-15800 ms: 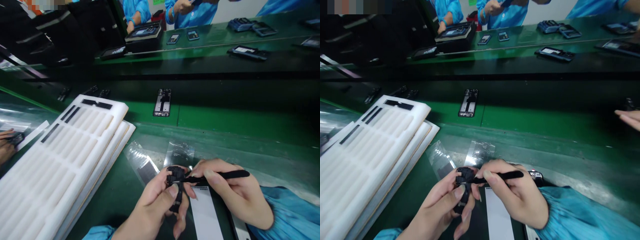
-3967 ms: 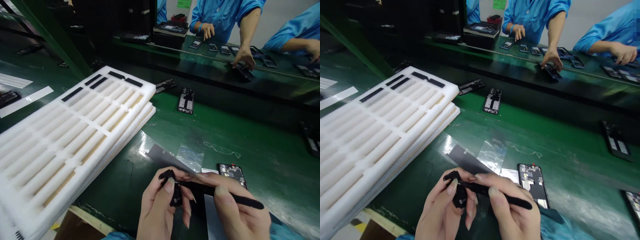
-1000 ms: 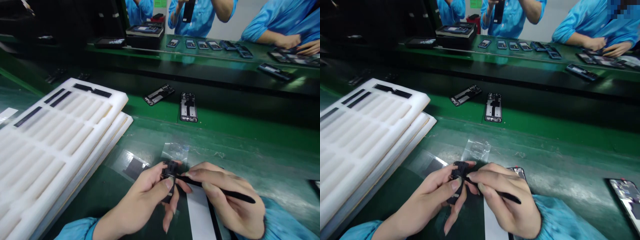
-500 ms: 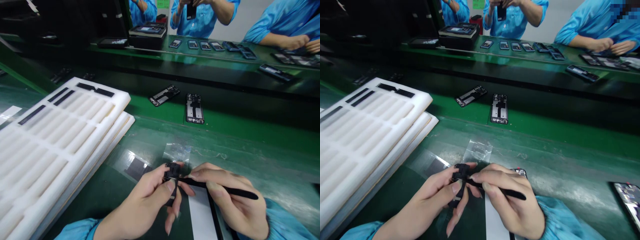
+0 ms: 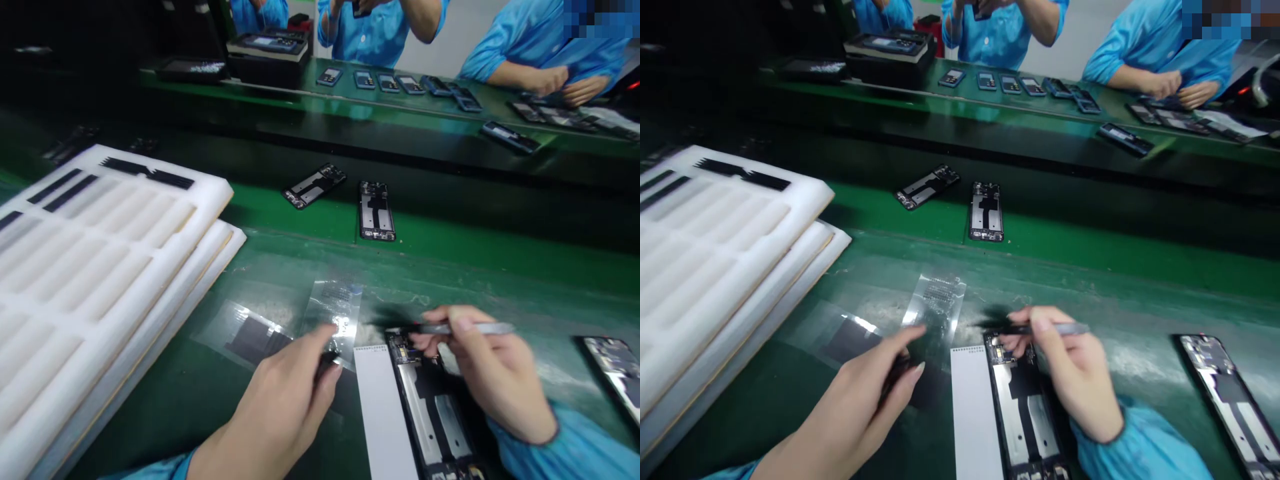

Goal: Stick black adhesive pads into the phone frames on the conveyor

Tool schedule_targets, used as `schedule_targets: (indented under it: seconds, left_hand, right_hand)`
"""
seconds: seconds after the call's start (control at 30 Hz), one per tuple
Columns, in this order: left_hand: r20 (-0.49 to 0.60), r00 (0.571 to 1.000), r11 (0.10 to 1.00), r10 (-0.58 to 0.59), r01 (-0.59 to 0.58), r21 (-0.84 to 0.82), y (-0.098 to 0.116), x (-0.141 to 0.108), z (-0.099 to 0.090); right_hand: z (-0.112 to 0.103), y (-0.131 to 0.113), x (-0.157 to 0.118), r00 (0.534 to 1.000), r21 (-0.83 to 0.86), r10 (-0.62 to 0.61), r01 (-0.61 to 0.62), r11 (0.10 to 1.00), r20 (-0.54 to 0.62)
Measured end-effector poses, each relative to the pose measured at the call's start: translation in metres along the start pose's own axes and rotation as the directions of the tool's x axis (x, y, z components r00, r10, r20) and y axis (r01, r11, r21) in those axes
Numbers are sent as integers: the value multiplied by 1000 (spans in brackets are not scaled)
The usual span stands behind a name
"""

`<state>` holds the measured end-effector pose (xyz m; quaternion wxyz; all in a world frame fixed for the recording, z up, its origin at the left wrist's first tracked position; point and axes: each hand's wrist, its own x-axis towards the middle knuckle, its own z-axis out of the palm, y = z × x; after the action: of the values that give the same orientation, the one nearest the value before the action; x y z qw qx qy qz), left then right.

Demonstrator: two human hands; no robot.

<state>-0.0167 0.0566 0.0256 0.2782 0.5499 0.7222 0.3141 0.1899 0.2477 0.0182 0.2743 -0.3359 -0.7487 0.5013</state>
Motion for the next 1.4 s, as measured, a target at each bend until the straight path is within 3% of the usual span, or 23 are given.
schedule_targets:
  seconds: [0.03,0.1,0.17,0.27,0.6,0.9,1.13,1.27,1.4]
  left_hand:
    - [19,988,972,151,-152,179,-1,1,6]
    - [134,924,816,359,-380,435,-1,3,15]
    - [232,885,679,405,-460,572,0,5,20]
    - [306,868,591,390,-491,639,0,6,24]
    - [292,864,601,411,-498,626,-5,10,30]
    - [291,876,667,385,-482,568,-7,11,35]
    - [286,895,658,342,-445,608,-2,11,34]
    - [268,880,656,392,-471,589,-2,15,31]
    - [258,873,657,415,-484,578,-1,16,33]
  right_hand:
    - [2,4,-4,999,-29,29,-29,999,24]
    - [8,8,-13,996,-91,39,-31,995,85]
    - [11,10,-18,992,-112,-9,23,993,124]
    - [10,16,-20,982,-101,-93,111,989,164]
    - [8,19,-15,948,-53,-197,217,975,249]
    - [1,19,-14,911,3,-201,215,977,359]
    - [-1,11,-5,894,-25,-167,195,980,416]
    - [-1,16,-9,914,-99,-152,203,974,376]
    - [3,23,-18,918,-119,-212,265,957,335]
